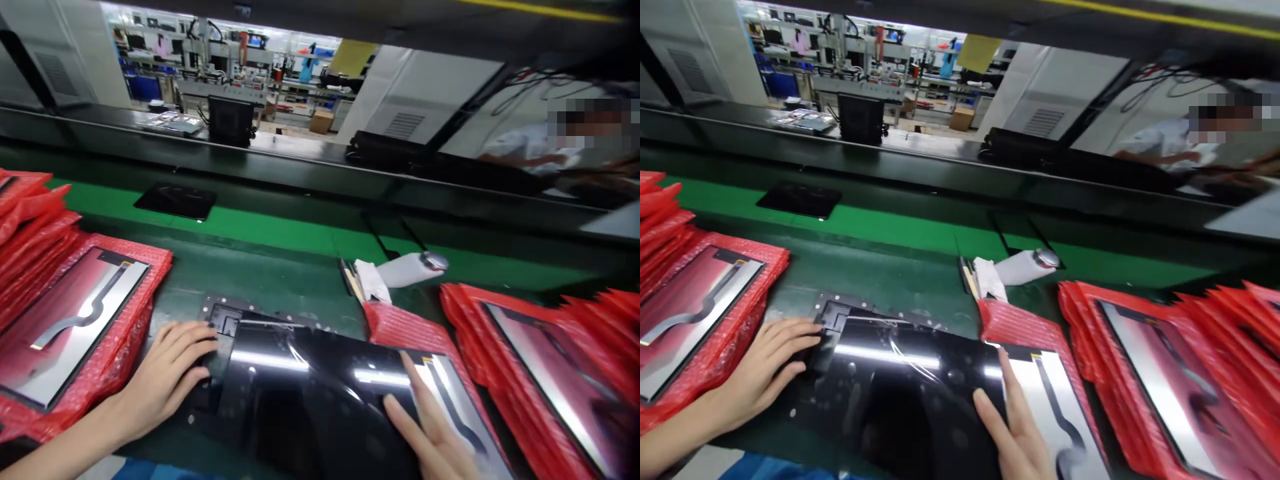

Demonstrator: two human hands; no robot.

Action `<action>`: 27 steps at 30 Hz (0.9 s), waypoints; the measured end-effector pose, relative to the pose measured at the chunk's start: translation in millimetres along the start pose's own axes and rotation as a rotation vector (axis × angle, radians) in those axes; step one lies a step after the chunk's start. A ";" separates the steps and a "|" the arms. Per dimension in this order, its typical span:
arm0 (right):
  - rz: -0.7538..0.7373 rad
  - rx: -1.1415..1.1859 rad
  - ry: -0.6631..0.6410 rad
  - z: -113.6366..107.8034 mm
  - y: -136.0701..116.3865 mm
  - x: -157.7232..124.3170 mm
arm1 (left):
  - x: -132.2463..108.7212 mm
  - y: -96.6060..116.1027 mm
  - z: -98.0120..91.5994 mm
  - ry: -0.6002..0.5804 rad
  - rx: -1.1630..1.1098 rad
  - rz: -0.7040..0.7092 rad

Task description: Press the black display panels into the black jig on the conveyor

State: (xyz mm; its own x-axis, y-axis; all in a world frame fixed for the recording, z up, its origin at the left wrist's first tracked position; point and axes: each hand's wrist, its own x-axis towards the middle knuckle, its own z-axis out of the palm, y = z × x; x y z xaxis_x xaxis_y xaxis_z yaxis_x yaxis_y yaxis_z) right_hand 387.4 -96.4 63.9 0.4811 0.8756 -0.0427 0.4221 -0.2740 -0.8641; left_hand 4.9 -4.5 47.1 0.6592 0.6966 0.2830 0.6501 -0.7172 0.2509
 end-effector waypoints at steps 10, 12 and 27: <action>0.178 0.124 -0.205 64.6 -37.8 21.0 | 3.7 -7.6 18.2 -0.072 0.086 -0.079; 0.169 0.125 -0.206 66.7 -29.4 23.4 | 4.0 -9.2 18.8 -0.079 0.082 -0.094; 0.092 0.085 -0.206 69.4 14.0 32.0 | 1.1 -13.5 24.3 -0.059 0.007 -0.095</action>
State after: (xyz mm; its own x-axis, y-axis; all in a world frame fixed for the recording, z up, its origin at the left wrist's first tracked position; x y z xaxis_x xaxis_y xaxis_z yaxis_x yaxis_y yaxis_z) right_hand 355.4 -44.6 15.6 0.3437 0.9136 -0.2174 0.3137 -0.3299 -0.8904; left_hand 6.1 6.4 21.5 0.6153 0.7617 0.2027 0.7134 -0.6476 0.2677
